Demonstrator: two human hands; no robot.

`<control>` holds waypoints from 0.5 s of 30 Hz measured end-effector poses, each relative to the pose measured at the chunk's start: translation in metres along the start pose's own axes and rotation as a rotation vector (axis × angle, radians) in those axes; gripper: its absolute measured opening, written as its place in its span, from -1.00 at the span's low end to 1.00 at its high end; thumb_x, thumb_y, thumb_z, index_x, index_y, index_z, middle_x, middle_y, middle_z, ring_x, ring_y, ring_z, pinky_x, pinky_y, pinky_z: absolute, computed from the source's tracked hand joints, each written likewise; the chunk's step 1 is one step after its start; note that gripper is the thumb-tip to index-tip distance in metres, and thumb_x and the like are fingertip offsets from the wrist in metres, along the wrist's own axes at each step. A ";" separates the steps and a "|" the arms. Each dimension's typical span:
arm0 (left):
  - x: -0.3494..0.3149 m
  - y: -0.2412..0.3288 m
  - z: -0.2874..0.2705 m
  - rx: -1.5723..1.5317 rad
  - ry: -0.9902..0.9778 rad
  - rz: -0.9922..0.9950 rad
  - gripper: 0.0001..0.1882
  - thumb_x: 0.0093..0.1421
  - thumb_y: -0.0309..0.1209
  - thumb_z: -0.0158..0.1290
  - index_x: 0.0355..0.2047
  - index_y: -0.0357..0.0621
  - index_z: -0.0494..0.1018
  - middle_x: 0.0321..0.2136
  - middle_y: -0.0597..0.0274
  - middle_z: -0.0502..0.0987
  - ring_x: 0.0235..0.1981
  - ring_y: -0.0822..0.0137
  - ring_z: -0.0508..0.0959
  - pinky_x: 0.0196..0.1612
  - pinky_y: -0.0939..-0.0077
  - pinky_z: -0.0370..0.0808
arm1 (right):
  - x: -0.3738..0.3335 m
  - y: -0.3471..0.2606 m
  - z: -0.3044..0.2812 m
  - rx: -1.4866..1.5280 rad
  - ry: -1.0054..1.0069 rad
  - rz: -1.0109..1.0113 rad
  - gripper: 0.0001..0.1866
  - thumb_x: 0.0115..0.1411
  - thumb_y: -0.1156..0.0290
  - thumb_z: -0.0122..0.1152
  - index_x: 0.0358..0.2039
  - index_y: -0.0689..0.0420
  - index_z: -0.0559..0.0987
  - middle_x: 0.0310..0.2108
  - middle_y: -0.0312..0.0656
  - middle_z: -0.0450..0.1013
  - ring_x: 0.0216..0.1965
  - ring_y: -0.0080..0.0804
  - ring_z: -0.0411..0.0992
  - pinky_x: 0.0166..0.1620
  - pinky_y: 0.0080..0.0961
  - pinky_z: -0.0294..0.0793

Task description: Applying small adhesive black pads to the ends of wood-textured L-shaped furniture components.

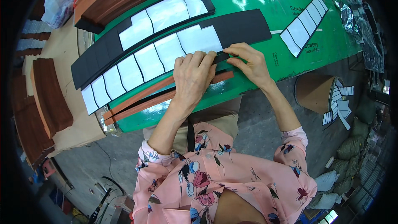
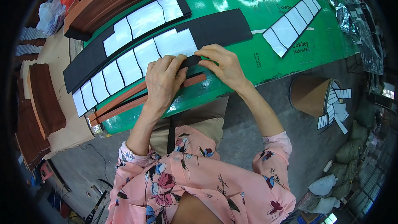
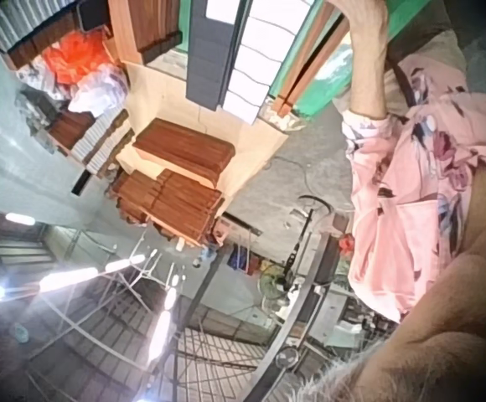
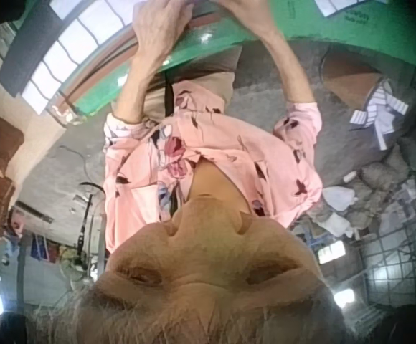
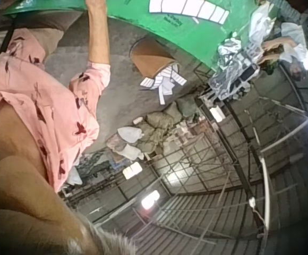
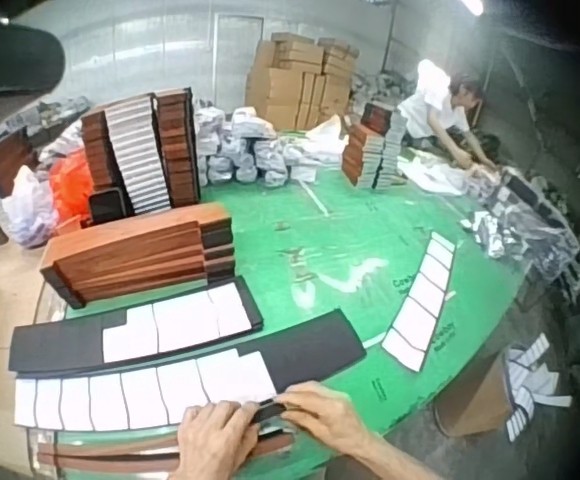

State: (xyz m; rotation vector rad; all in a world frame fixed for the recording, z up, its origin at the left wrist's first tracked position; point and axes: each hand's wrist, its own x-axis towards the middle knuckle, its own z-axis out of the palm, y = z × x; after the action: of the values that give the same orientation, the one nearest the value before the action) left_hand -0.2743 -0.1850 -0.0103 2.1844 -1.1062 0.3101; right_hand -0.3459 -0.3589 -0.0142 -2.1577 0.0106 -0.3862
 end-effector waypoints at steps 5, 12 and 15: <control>-0.002 -0.002 0.000 -0.030 -0.012 -0.003 -0.74 -0.11 -0.43 0.18 -0.34 -0.07 0.48 -0.50 0.34 0.39 -0.49 0.35 0.39 -0.41 0.44 0.20 | 0.003 -0.007 -0.005 -0.127 -0.031 0.002 -0.74 -0.05 0.56 0.26 -0.28 0.21 0.56 -0.26 -0.17 0.44 -0.29 -0.35 0.44 -0.27 -0.52 0.42; -0.004 -0.002 -0.004 -0.035 -0.055 -0.026 -0.71 -0.10 -0.41 0.19 -0.29 -0.09 0.50 -0.44 0.30 0.45 -0.45 0.30 0.43 -0.39 0.41 0.27 | 0.009 -0.006 -0.009 -0.172 -0.077 -0.131 -0.81 -0.01 0.51 0.22 -0.33 0.21 0.51 -0.28 -0.17 0.41 -0.32 -0.24 0.42 -0.29 -0.44 0.42; -0.004 -0.003 -0.004 -0.032 -0.071 -0.035 -0.71 -0.09 -0.42 0.19 -0.29 -0.10 0.51 -0.44 0.30 0.46 -0.45 0.30 0.43 -0.38 0.41 0.27 | 0.011 -0.011 -0.012 -0.209 -0.094 -0.146 -0.82 0.00 0.52 0.20 -0.33 0.22 0.50 -0.29 -0.17 0.41 -0.30 -0.22 0.41 -0.28 -0.40 0.42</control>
State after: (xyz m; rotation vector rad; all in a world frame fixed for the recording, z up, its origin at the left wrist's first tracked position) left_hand -0.2742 -0.1784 -0.0102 2.1986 -1.1032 0.1989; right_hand -0.3399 -0.3635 0.0042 -2.3895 -0.1672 -0.3808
